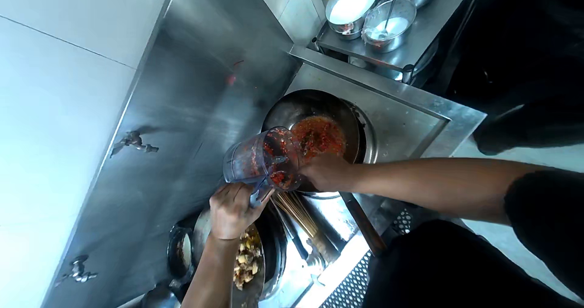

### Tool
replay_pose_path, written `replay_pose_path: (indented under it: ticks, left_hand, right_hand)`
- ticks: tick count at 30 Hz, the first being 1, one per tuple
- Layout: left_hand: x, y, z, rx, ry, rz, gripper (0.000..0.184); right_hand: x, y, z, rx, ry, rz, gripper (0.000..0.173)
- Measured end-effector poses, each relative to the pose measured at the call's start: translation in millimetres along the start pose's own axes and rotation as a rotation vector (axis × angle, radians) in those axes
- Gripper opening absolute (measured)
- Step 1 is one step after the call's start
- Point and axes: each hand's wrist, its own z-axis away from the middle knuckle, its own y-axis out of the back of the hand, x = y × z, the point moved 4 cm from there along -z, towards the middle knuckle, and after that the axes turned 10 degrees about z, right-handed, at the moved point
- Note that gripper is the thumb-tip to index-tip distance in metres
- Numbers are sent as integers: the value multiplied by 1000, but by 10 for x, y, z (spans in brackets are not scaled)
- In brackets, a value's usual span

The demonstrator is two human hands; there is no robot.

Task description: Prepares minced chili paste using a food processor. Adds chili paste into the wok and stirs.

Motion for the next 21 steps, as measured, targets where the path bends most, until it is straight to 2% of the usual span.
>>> replay_pose_path:
  ticks: [5,9,11,14,16,19,21]
  left_hand:
    - [-135,-184,-107,-51,11,27,49]
    - [-198,-295,-124,-104,30,27,53]
    - [-246,-324,-116,-114,49,24,55]
    - [-319,-346,-111,-127,63,18,54]
    - [-367,-327,-120,-129,64,5,53]
    - [-442,-275,-137,-113,90,-29,53]
    - [-495,-235,-127,-107,116,-56,55]
  right_hand:
    - [-181,60,17,-124,-35,-345,20]
    - [-185,106,-27,-141,-138,-679,26]
    - [-128,80,-22,-141,-243,-929,25]
    - [-53,-60,-10,-199,-393,-1457,21]
    - [12,-117,-14,-207,-420,-1661,21]
    - [110,33,61,-182,-448,-1770,19]
    - [255,152,86,-113,-482,-1674,19]
